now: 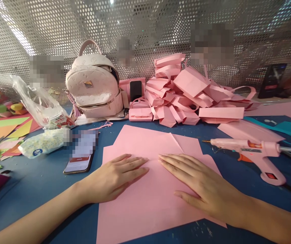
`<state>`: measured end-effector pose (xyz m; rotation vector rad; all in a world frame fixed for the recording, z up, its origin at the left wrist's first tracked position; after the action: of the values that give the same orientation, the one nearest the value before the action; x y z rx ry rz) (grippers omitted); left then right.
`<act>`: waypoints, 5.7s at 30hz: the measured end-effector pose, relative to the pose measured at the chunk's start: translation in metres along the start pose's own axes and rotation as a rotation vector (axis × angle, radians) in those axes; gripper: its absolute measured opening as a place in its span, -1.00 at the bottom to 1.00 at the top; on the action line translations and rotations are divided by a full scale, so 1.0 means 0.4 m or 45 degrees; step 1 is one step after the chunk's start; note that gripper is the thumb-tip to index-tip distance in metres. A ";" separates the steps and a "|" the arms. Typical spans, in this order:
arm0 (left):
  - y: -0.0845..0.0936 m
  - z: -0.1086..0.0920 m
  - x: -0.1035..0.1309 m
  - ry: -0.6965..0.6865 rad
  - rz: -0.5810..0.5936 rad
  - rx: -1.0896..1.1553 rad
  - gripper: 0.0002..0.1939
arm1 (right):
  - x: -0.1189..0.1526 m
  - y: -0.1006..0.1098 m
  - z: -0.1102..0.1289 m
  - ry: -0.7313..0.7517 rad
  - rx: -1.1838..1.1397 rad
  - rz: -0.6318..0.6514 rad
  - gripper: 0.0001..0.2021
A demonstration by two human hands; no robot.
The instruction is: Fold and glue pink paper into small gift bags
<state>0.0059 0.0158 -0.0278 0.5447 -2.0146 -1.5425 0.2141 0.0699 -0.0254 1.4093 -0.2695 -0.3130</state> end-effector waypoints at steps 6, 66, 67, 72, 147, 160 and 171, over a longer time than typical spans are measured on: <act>-0.002 -0.003 0.001 0.012 0.010 -0.021 -0.42 | 0.000 0.003 0.000 -0.002 -0.059 -0.002 -0.34; 0.029 0.013 0.018 0.391 -0.283 0.253 -0.47 | 0.007 -0.021 -0.014 0.015 -0.188 0.060 -0.30; 0.029 0.025 0.022 0.464 -0.292 0.329 -0.51 | 0.006 -0.019 -0.012 0.021 -0.186 0.063 -0.30; 0.024 0.040 0.026 0.546 -0.270 0.436 -0.58 | 0.003 -0.009 -0.005 0.004 -0.174 0.112 -0.32; 0.020 0.008 0.031 0.112 -0.136 0.074 -0.25 | -0.004 -0.016 -0.021 0.012 -0.274 0.171 -0.29; -0.007 -0.103 0.024 -0.189 -0.036 -0.353 -0.51 | -0.007 -0.015 -0.013 0.024 -0.262 0.191 -0.31; 0.008 -0.148 0.018 -0.135 -0.079 0.185 -0.59 | -0.027 0.013 0.000 0.034 -0.228 0.195 -0.43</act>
<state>0.0380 -0.0319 -0.0118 0.5985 -2.2220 -1.4973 0.2042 0.0746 -0.0201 1.2081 -0.3177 -0.1871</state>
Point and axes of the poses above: each hand's wrist, its own x-axis away from the middle knuckle, its own y-axis out of the back of the hand, z = x × y, the point moved 6 cm from there along -x, towards the middle knuckle, and after that the axes turned 11 degrees about z, right-handed, at the moved point
